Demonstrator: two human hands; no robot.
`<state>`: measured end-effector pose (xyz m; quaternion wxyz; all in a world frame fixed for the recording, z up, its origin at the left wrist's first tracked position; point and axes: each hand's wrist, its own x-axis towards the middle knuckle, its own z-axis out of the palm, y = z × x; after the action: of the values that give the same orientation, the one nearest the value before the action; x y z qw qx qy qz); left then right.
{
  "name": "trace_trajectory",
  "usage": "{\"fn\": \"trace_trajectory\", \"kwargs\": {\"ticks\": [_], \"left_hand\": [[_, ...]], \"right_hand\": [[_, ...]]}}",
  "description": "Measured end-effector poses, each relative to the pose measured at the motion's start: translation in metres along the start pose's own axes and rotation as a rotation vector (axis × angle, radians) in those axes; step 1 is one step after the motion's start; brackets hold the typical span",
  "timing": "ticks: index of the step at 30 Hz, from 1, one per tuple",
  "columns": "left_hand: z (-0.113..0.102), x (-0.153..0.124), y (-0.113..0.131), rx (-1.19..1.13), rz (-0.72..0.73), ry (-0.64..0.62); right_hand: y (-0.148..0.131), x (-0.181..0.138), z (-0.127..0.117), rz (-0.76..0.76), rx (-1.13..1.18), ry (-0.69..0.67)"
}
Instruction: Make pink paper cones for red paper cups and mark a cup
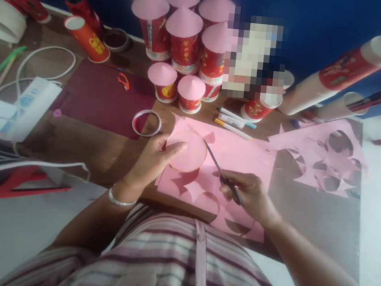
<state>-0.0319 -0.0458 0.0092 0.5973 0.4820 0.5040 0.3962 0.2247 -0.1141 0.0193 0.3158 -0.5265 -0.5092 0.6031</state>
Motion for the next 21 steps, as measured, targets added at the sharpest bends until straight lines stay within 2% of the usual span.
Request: {"fn": "trace_trajectory", "kwargs": {"ticks": [6,21], "left_hand": [[0.0026,0.0003,0.004,0.07,0.031,0.035],[-0.0061,0.0037,0.004,0.074,0.007,-0.114]], "right_hand": [[0.004,-0.0002,0.0008,0.004,-0.016,0.009],[0.0004,0.0004,-0.0002,0.027,-0.023,-0.007]]}}
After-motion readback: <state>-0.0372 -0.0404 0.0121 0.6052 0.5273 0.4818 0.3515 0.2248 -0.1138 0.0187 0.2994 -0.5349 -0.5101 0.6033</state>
